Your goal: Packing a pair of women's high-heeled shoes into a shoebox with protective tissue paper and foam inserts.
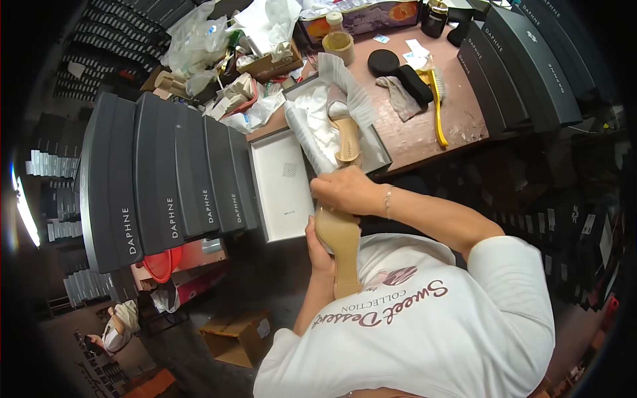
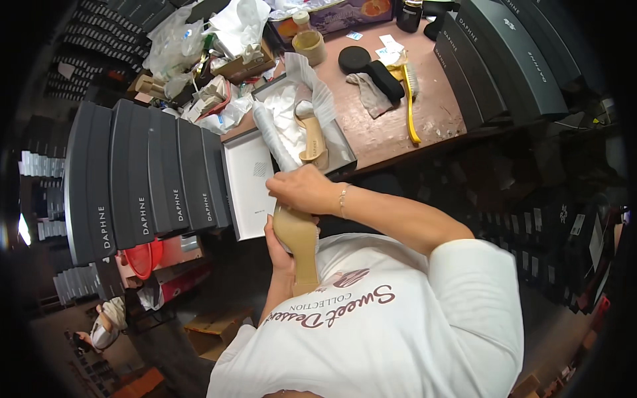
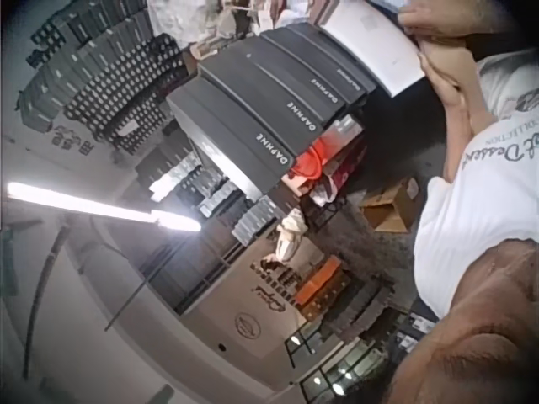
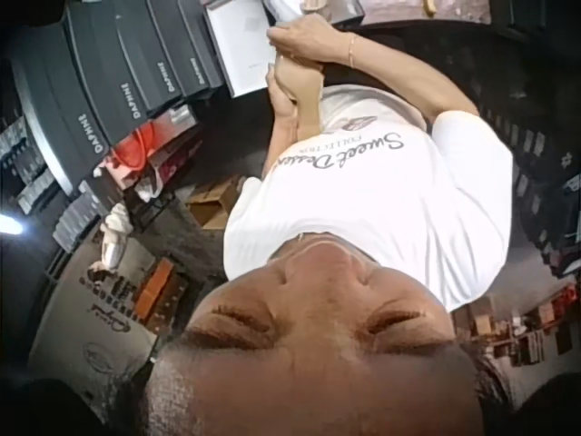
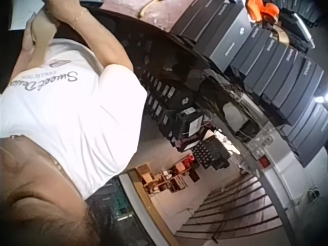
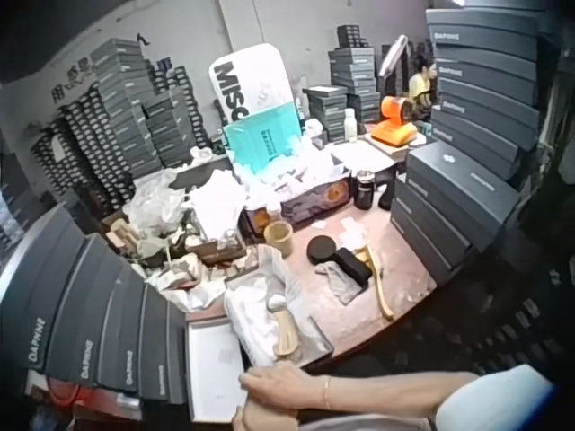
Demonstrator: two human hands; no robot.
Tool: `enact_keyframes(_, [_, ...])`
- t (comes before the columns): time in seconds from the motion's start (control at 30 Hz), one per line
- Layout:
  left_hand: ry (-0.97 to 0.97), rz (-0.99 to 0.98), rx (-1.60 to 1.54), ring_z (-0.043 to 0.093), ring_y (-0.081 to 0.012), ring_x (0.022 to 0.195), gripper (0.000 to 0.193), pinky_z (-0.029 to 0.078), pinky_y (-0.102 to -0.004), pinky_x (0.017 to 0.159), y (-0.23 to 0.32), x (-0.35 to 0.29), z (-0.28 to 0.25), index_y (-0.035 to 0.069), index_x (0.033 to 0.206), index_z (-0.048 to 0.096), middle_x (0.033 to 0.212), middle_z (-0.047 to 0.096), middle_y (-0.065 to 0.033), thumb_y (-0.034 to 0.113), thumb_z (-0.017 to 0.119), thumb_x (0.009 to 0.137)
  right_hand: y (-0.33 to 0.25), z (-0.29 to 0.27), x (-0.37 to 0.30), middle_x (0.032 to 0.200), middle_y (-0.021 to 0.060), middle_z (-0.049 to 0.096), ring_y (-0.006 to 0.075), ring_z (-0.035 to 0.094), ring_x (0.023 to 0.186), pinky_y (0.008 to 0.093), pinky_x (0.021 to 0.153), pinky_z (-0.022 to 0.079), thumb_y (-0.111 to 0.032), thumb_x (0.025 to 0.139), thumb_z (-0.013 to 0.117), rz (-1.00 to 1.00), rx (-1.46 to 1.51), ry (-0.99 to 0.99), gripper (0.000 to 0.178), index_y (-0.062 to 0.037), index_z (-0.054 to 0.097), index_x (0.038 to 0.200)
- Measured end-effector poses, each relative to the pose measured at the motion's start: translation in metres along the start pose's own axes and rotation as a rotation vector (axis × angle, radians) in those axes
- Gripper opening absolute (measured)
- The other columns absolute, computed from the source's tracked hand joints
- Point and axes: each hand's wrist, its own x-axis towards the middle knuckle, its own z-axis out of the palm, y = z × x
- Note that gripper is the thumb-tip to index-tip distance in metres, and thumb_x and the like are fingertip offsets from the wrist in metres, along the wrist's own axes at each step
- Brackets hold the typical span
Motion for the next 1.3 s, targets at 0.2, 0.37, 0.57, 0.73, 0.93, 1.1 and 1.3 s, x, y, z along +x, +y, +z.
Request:
enact_keyframes(0.2, [0.088, 0.007, 0.0, 0.064, -0.0271, 0.093, 0.062, 0.054, -0.0401, 0.075, 0.006, -0.008, 0.005, 0.002, 0.121, 0.051, 0.111, 0.062, -0.0175, 0.054, 0.032, 0.095, -0.024, 0.022, -0.016, 0.075, 0.0123, 0.062, 0.0297, 0.063, 0.055, 0.04, 0.044, 0.05, -0.018, 0.077, 0.057, -0.25, -0.066, -0.107, 0.019, -0.0064, 0.056, 0.092])
enact_keyframes(0.37, [0.256, 0.091, 0.081, 0.061, -0.0246, 0.1, 0.058, 0.053, -0.0373, 0.08, 0.01, -0.012, 0.023, 0.002, 0.118, 0.054, 0.116, 0.06, -0.0143, 0.05, 0.031, 0.096, -0.016, 0.021, 0.011, 0.064, 0.0075, 0.057, 0.025, 0.061, 0.052, 0.039, 0.043, 0.048, -0.018, 0.073, 0.061, -0.112, -0.122, 0.081, 0.013, -0.0063, 0.056, 0.073])
enact_keyframes(0.57, [0.377, 0.129, -0.09, 0.062, -0.0274, 0.096, 0.061, 0.053, -0.0386, 0.081, 0.004, -0.01, 0.019, 0.004, 0.125, 0.049, 0.113, 0.061, -0.0129, 0.054, 0.033, 0.094, -0.024, 0.026, -0.008, 0.055, 0.0042, 0.054, 0.0207, 0.056, 0.042, 0.0359, 0.037, 0.044, -0.015, 0.072, 0.059, -0.109, -0.046, 0.103, 0.01, -0.0082, 0.055, 0.067])
enact_keyframes(0.73, [-0.136, -0.044, -0.004, 0.059, -0.0235, 0.104, 0.06, 0.048, -0.0356, 0.09, 0.012, 0.002, -0.005, 0.005, 0.124, 0.05, 0.112, 0.061, -0.0125, 0.054, 0.032, 0.095, 0.007, 0.017, 0.004, 0.053, 0.0036, 0.055, 0.019, 0.057, 0.043, 0.0353, 0.034, 0.041, -0.015, 0.07, 0.06, -0.123, -0.065, 0.198, 0.01, -0.013, 0.055, 0.061])
enact_keyframes(0.93, [0.251, 0.046, 0.07, 0.065, -0.0273, 0.082, 0.066, 0.055, -0.0366, 0.07, 0.008, -0.001, 0.016, 0.004, 0.124, 0.05, 0.107, 0.063, -0.0153, 0.059, 0.033, 0.092, -0.005, 0.014, -0.007, 0.054, 0.0046, 0.053, 0.0214, 0.058, 0.045, 0.0338, 0.039, 0.045, -0.017, 0.073, 0.06, -0.103, -0.205, 0.225, 0.014, -0.0106, 0.053, 0.063])
enact_keyframes(1.1, [0.413, 0.141, -0.228, 0.064, -0.0269, 0.086, 0.07, 0.053, -0.0361, 0.076, 0.01, 0.0, 0.03, 0.003, 0.127, 0.049, 0.111, 0.061, -0.0141, 0.061, 0.04, 0.089, 0.0, 0.028, -0.002, 0.077, 0.0098, 0.058, 0.0304, 0.06, 0.062, 0.0412, 0.054, 0.046, -0.023, 0.084, 0.06, -0.059, 0.184, 0.051, 0.018, -0.0081, 0.051, 0.082])
enact_keyframes(1.3, [0.456, 0.26, -0.097, 0.064, -0.0249, 0.078, 0.065, 0.053, -0.0333, 0.069, 0.023, 0.004, -0.01, 0.003, 0.107, 0.059, 0.091, 0.065, -0.0176, 0.063, 0.042, 0.087, -0.023, 0.007, -0.033, 0.084, 0.0133, 0.06, 0.032, 0.062, 0.076, 0.039, 0.065, 0.051, -0.017, 0.087, 0.059, 0.054, 0.664, -0.051, 0.014, -0.0035, 0.058, 0.092])
